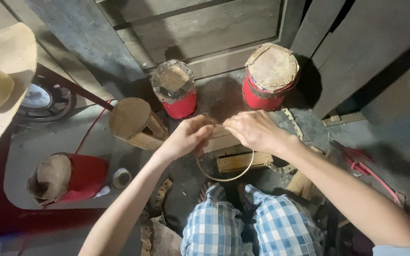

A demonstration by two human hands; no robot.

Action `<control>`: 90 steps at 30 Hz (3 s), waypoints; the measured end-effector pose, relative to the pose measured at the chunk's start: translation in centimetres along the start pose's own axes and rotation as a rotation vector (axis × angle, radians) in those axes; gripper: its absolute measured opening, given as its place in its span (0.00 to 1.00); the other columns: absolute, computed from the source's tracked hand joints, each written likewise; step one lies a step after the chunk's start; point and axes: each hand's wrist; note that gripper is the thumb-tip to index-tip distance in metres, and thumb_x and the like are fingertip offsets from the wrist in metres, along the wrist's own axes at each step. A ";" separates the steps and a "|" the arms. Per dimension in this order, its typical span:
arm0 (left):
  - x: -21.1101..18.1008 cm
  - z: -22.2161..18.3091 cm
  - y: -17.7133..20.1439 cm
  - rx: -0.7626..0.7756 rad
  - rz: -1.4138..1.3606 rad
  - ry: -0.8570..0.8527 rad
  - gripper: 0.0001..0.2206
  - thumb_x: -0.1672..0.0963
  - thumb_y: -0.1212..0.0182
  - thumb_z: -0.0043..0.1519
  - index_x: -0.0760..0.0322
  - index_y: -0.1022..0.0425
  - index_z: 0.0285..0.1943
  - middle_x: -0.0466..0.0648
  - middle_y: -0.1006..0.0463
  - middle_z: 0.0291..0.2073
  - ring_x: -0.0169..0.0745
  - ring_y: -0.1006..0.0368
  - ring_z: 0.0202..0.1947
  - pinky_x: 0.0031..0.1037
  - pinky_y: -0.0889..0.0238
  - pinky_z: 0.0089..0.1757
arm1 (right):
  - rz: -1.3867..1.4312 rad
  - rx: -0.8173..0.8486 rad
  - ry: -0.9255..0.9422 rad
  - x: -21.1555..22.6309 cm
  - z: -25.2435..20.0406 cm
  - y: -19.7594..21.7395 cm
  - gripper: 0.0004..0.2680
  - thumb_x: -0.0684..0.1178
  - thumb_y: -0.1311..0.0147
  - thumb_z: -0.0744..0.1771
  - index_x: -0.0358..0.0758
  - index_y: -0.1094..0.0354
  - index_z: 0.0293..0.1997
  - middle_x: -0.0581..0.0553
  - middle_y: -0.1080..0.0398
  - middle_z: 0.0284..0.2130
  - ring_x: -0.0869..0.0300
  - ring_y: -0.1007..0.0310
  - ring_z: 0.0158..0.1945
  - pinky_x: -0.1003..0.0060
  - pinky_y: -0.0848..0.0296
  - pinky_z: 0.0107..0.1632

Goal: Sanding and inspecting small wooden components for musical instruments in a workshop setting.

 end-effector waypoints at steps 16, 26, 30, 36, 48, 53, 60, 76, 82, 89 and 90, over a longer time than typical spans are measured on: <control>-1.9 -0.6 -2.1 -0.369 1.388 -1.082 0.04 0.59 0.40 0.63 0.67 0.21 0.39 0.52 0.27 0.28 0.52 0.30 0.38 0.41 0.36 0.49 | -0.369 -0.250 0.189 -1.6 -0.6 -2.3 0.03 0.48 0.53 0.68 0.49 0.32 0.39 0.56 0.30 0.26 0.60 0.26 0.38 0.64 0.27 0.40; -0.6 0.5 -2.1 -0.452 1.334 -1.192 0.03 0.62 0.40 0.62 0.70 0.23 0.37 0.53 0.29 0.28 0.55 0.28 0.43 0.48 0.36 0.52 | -0.113 -0.263 0.021 -1.1 -0.7 -2.1 0.08 0.48 0.54 0.71 0.48 0.31 0.55 0.48 0.24 0.33 0.56 0.23 0.42 0.61 0.25 0.42; -0.8 0.1 -0.8 -0.571 1.251 -1.040 0.02 0.62 0.36 0.60 0.66 0.20 0.34 0.50 0.23 0.27 0.49 0.25 0.41 0.41 0.35 0.50 | 0.302 -0.324 -0.168 0.3 -1.8 0.2 0.16 0.55 0.57 0.72 0.44 0.37 0.67 0.41 0.25 0.40 0.52 0.23 0.44 0.55 0.22 0.45; 0.6 -0.2 -1.1 -0.866 1.142 -0.889 0.02 0.60 0.35 0.62 0.64 0.19 0.37 0.46 0.25 0.23 0.45 0.26 0.31 0.34 0.37 0.39 | 0.717 -0.351 -0.297 3.1 -3.0 -0.2 0.34 0.59 0.45 0.66 0.39 0.64 0.77 0.28 0.35 0.57 0.42 0.25 0.49 0.53 0.21 0.46; 1.4 -0.8 -3.2 -0.979 0.947 -0.760 0.02 0.61 0.36 0.63 0.65 0.19 0.40 0.48 0.29 0.20 0.44 0.29 0.17 0.28 0.36 0.22 | 0.539 -0.318 -0.371 4.2 -3.5 -2.2 0.50 0.41 0.27 0.56 0.39 0.76 0.79 0.34 0.36 0.52 0.44 0.26 0.47 0.49 0.21 0.49; 1.6 -0.8 -3.9 -1.012 0.911 -0.783 0.03 0.63 0.38 0.62 0.67 0.19 0.42 0.47 0.28 0.22 0.42 0.28 0.17 0.25 0.35 0.21 | 0.641 -0.375 -0.363 2.6 -3.5 -6.0 0.48 0.34 0.31 0.57 0.42 0.74 0.80 0.40 0.38 0.47 0.52 0.30 0.45 0.56 0.22 0.50; 1.7 -0.7 -4.5 -0.997 0.882 -0.809 0.06 0.64 0.38 0.61 0.68 0.20 0.44 0.49 0.27 0.25 0.45 0.27 0.17 0.27 0.33 0.21 | 0.513 -0.360 -0.378 2.7 -4.5 -4.3 0.47 0.38 0.30 0.56 0.41 0.69 0.79 0.38 0.36 0.49 0.48 0.25 0.46 0.52 0.20 0.50; 0.9 1.3 -4.4 -0.663 1.144 -1.173 0.03 0.62 0.40 0.63 0.66 0.21 0.41 0.46 0.30 0.27 0.40 0.30 0.18 0.23 0.36 0.25 | 0.516 -0.046 -0.431 4.3 -1.0 6.0 0.13 0.54 0.57 0.71 0.46 0.23 0.47 0.40 0.21 0.43 0.46 0.22 0.54 0.50 0.25 0.55; 0.8 2.0 -3.1 -0.591 1.292 -1.270 0.05 0.61 0.42 0.65 0.63 0.21 0.37 0.50 0.29 0.33 0.43 0.33 0.24 0.29 0.43 0.28 | 0.802 0.099 -0.349 -0.7 -0.2 1.2 0.12 0.50 0.56 0.71 0.35 0.30 0.33 0.46 0.29 0.23 0.60 0.25 0.24 0.66 0.25 0.28; -2.0 2.5 -2.4 -0.508 1.320 -1.359 0.08 0.61 0.45 0.67 0.65 0.24 0.34 0.52 0.30 0.34 0.52 0.35 0.32 0.35 0.44 0.34 | 1.353 0.041 -0.369 -3.8 0.1 -3.2 0.10 0.49 0.55 0.72 0.36 0.26 0.46 0.49 0.31 0.35 0.72 0.38 0.29 0.75 0.31 0.32; -2.9 2.2 -2.5 -0.490 1.318 -1.290 0.07 0.60 0.43 0.66 0.64 0.24 0.34 0.50 0.30 0.34 0.49 0.35 0.34 0.34 0.45 0.36 | 1.330 0.016 -0.360 -4.2 0.2 -3.7 0.10 0.49 0.54 0.72 0.37 0.27 0.44 0.49 0.31 0.34 0.71 0.36 0.29 0.75 0.30 0.32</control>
Point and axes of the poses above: each hand's wrist, its own z-axis towards the middle knuckle, its own y-axis out of the back of the hand, x = y × z
